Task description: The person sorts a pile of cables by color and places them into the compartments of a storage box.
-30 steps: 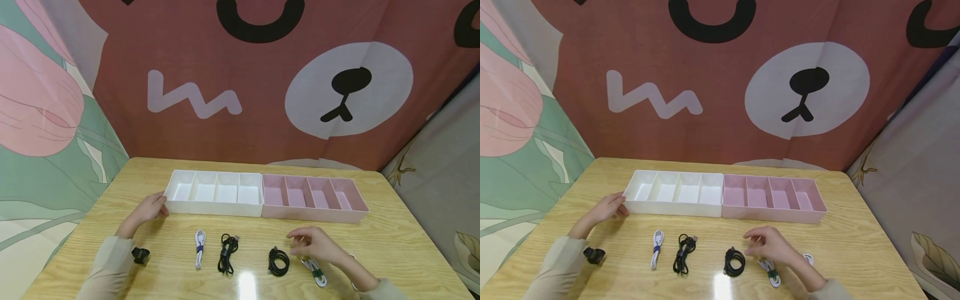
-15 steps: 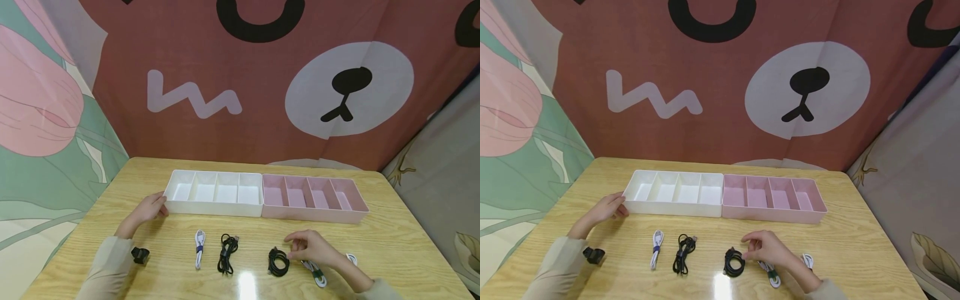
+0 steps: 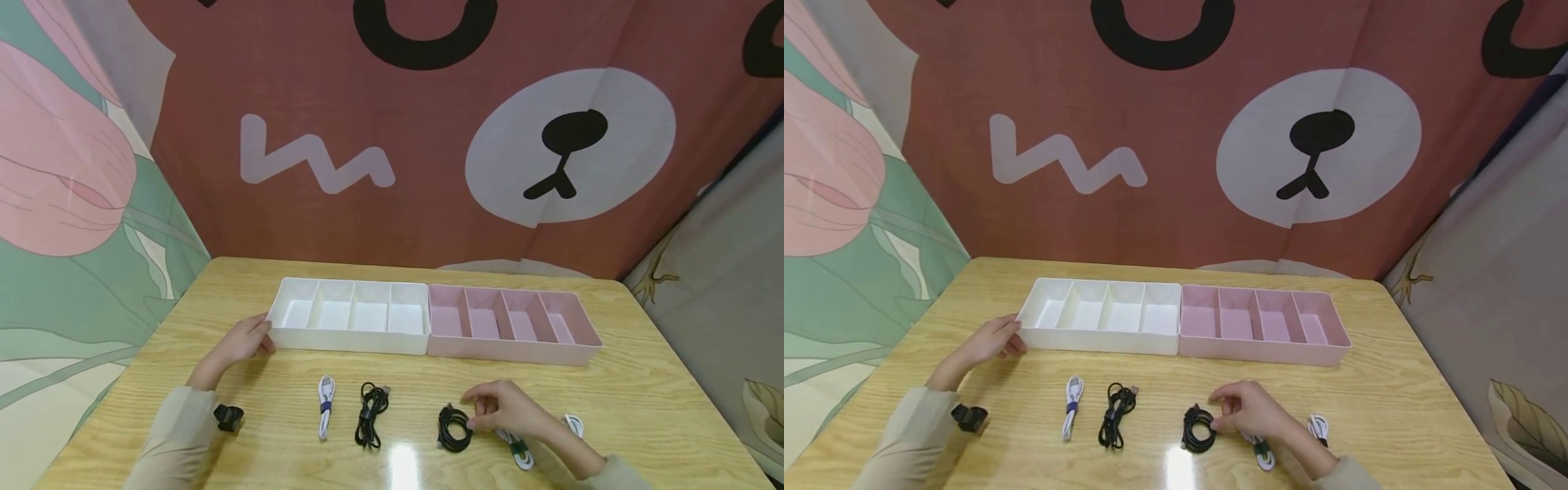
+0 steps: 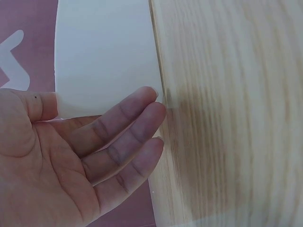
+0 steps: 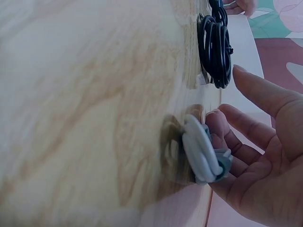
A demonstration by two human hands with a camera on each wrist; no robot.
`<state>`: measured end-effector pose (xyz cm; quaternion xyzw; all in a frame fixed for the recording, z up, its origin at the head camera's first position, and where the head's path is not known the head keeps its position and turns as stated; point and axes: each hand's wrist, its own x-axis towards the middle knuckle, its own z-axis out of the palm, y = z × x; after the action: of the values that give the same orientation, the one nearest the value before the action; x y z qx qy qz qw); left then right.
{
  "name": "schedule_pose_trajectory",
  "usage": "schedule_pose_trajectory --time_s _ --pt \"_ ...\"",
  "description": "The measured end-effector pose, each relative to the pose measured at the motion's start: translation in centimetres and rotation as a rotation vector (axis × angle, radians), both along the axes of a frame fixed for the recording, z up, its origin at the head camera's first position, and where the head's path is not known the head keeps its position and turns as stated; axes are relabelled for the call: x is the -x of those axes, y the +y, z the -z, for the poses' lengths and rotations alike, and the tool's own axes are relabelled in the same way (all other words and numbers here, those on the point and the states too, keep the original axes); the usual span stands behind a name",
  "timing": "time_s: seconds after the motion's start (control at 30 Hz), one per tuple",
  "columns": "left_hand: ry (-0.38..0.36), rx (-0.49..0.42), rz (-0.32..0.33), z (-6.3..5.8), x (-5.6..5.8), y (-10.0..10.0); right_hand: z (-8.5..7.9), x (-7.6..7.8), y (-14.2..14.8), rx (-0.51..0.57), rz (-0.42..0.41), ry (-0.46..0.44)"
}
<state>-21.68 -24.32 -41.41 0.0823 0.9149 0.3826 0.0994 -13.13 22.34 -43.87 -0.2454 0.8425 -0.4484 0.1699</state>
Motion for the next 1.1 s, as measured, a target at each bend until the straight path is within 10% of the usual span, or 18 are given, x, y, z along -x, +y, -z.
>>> schedule_pose_trajectory --time_s 0.67,1.1 --pt "-0.018 -0.026 -0.018 0.3 0.0 0.0 0.4 0.2 -0.3 0.042 -0.085 0.025" --pt "-0.004 -0.031 -0.011 0.5 0.2 -0.1 -0.1 -0.3 -1.1 -0.019 0.002 0.023"
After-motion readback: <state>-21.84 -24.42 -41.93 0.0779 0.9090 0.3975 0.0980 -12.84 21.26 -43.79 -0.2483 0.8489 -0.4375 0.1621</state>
